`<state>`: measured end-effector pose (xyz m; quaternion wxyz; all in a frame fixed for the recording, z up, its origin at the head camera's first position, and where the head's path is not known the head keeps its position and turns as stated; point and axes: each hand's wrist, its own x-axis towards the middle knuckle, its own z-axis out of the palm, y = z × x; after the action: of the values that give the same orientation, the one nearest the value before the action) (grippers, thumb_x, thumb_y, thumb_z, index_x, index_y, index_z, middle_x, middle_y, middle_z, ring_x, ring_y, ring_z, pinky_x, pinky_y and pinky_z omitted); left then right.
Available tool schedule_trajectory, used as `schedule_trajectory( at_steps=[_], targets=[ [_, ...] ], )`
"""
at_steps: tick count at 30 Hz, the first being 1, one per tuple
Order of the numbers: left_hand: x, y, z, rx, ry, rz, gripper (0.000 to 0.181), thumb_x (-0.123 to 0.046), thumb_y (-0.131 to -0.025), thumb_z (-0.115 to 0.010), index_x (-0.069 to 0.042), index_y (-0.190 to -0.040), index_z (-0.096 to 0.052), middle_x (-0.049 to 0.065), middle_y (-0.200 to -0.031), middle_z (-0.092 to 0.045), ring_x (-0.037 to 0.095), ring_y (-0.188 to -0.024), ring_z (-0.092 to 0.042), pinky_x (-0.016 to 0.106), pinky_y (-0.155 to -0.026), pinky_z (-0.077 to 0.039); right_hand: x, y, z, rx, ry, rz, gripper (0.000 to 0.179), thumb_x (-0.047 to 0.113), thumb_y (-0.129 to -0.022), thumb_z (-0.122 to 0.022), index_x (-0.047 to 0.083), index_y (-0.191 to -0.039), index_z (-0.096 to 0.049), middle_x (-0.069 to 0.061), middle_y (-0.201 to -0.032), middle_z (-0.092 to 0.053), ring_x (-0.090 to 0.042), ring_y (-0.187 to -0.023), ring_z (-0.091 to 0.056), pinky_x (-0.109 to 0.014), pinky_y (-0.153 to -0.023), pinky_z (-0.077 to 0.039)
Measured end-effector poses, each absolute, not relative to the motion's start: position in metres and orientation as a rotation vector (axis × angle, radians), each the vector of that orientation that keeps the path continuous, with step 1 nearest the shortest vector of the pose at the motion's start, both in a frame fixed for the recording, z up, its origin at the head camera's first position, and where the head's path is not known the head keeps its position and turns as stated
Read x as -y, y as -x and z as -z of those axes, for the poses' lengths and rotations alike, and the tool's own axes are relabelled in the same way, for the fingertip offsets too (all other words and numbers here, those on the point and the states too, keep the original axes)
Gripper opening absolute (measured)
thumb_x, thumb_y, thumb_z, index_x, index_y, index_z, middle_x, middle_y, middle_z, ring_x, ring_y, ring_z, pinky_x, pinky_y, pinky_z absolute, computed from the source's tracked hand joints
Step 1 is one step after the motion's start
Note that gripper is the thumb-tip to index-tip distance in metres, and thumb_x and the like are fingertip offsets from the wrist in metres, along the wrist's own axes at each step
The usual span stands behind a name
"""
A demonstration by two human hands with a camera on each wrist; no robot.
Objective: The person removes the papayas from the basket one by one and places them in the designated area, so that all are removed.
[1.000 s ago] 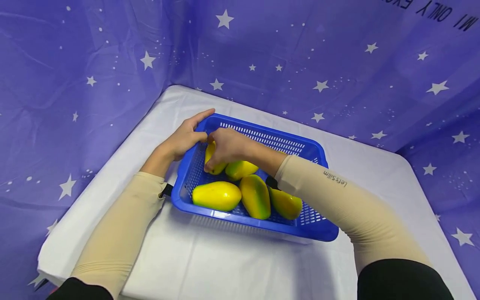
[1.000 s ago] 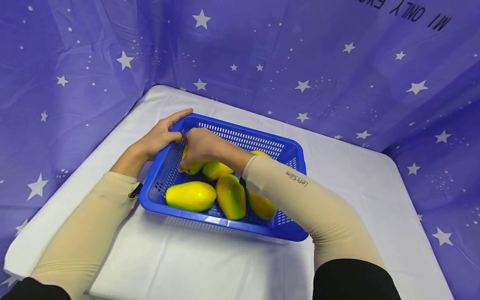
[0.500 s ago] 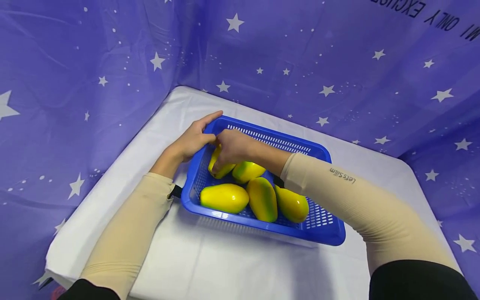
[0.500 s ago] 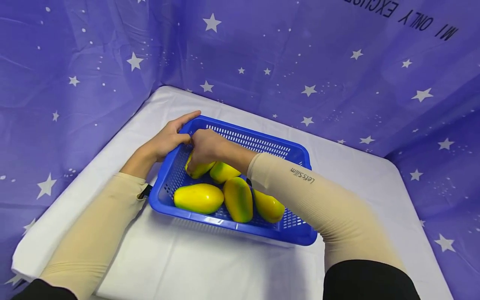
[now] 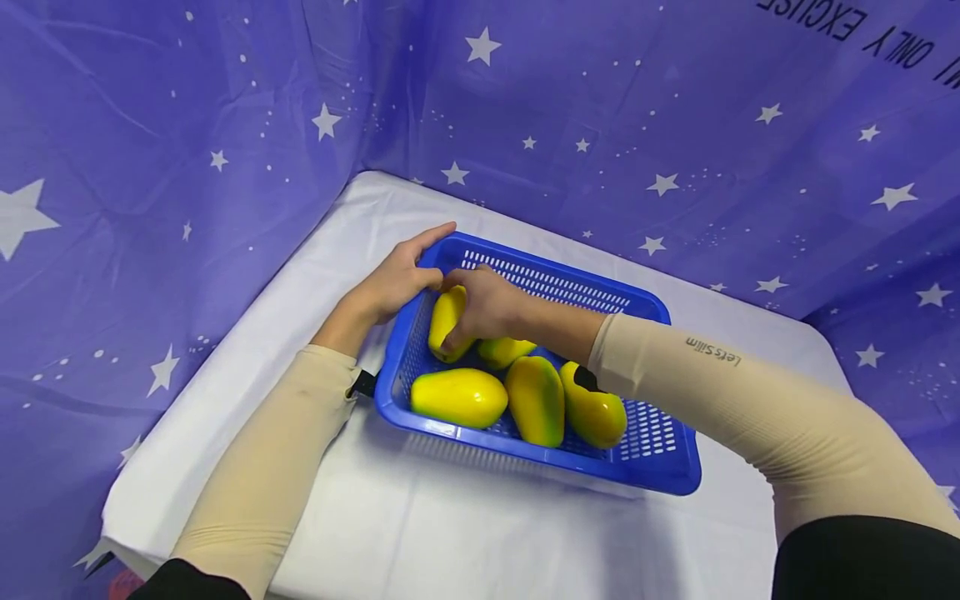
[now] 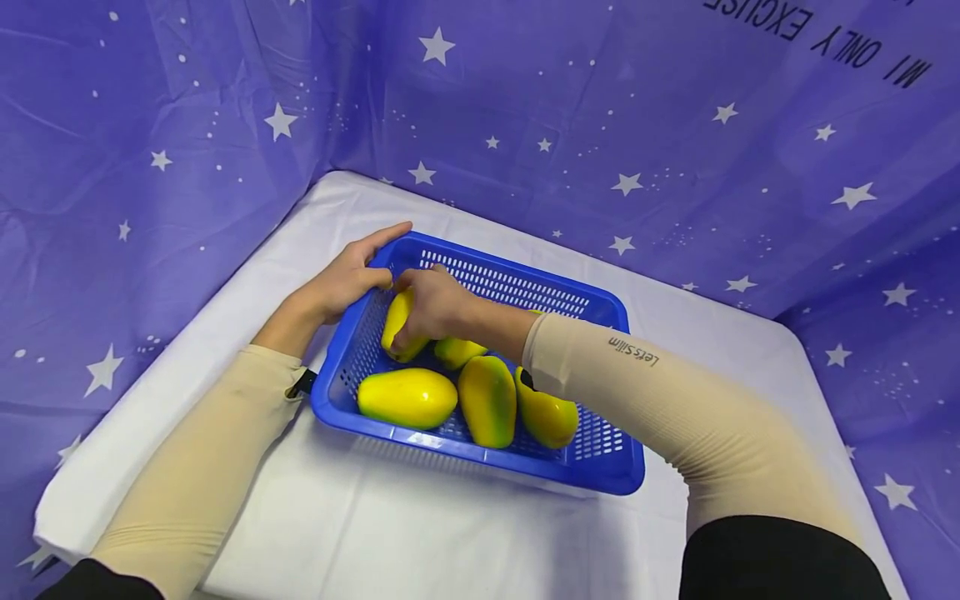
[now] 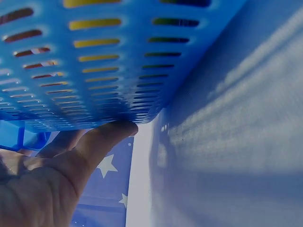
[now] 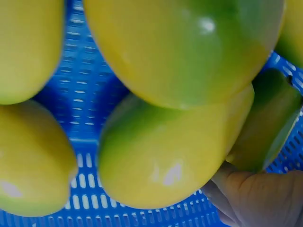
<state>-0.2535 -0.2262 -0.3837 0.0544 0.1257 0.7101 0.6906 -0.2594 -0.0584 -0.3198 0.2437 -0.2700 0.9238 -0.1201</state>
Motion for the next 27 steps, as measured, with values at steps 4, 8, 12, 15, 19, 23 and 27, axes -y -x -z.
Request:
schedule_trajectory(
  at_steps=[4,8,12,15,19,23,27],
  targets=[
    [0.226,0.254,0.381,-2.183,-0.378,-2.088,0.078,0.000,-0.081,-0.051,-0.025,-0.153,-0.033,0.002,-0.152,-0.034,0.029,-0.120,-0.046,0.042,-0.102,-0.041,0.055,0.257,0.319,-2.522,0.704,0.378,0.092,0.034,-0.061,-0.093,0.022,-0.141,-0.049,-0.008,-0.136,-0.043,-0.022,-0.112,-0.043,-0.034,-0.091,-0.047],
    [0.226,0.253,0.378,-2.191,-0.381,-2.083,0.078,0.001,-0.081,-0.051,-0.024,-0.153,-0.032,0.002,-0.152,-0.034,0.030,-0.120,-0.046,0.043,-0.101,-0.041,0.054,0.254,0.320,-2.533,0.711,0.393,0.092,0.033,-0.061,-0.093,0.022,-0.141,-0.049,-0.008,-0.132,-0.041,-0.021,-0.107,-0.046,-0.034,-0.089,-0.049],
    [0.224,0.252,0.377,-2.192,-0.378,-2.083,0.078,0.000,-0.082,-0.052,-0.025,-0.153,-0.032,0.002,-0.152,-0.033,0.030,-0.121,-0.045,0.044,-0.103,-0.040,0.054,0.252,0.322,-2.550,0.724,0.370,0.091,0.032,-0.061,-0.093,0.023,-0.140,-0.048,-0.007,-0.129,-0.041,-0.021,-0.104,-0.048,-0.035,-0.088,-0.051],
    [0.224,0.251,0.378,-2.199,-0.367,-2.076,0.078,-0.001,-0.082,-0.052,-0.026,-0.153,-0.032,0.002,-0.152,-0.033,0.030,-0.122,-0.044,0.045,-0.104,-0.040,0.051,0.252,0.324,-2.557,0.750,0.353,0.091,0.031,-0.060,-0.093,0.024,-0.139,-0.047,-0.007,-0.129,-0.041,-0.021,-0.103,-0.048,-0.035,-0.088,-0.052],
    [0.223,0.251,0.379,-2.196,-0.354,-2.070,0.078,-0.001,-0.082,-0.052,-0.026,-0.153,-0.033,0.003,-0.152,-0.033,0.031,-0.122,-0.045,0.046,-0.103,-0.041,0.047,0.252,0.327,-2.565,0.807,0.361,0.092,0.030,-0.059,-0.094,0.024,-0.138,-0.047,-0.006,-0.130,-0.042,-0.020,-0.105,-0.048,-0.034,-0.090,-0.051],
    [0.223,0.251,0.380,-2.194,-0.353,-2.065,0.080,0.001,-0.081,-0.051,-0.025,-0.154,-0.031,0.003,-0.154,-0.032,0.030,-0.121,-0.045,0.044,-0.100,-0.043,0.041,0.254,0.327,-2.574,0.842,0.406,0.092,0.031,-0.057,-0.094,0.025,-0.137,-0.048,-0.005,-0.130,-0.042,-0.020,-0.106,-0.047,-0.035,-0.093,-0.048],
    [0.224,0.251,0.382,-2.197,-0.354,-2.065,0.082,0.003,-0.079,-0.050,-0.022,-0.154,-0.029,0.006,-0.154,-0.032,0.031,-0.119,-0.045,0.040,-0.094,-0.042,0.029,0.259,0.323,-2.552,0.830,0.521,0.092,0.031,-0.057,-0.094,0.029,-0.137,-0.048,-0.001,-0.132,-0.042,-0.019,-0.105,-0.048,-0.033,-0.089,-0.049]
  ],
)
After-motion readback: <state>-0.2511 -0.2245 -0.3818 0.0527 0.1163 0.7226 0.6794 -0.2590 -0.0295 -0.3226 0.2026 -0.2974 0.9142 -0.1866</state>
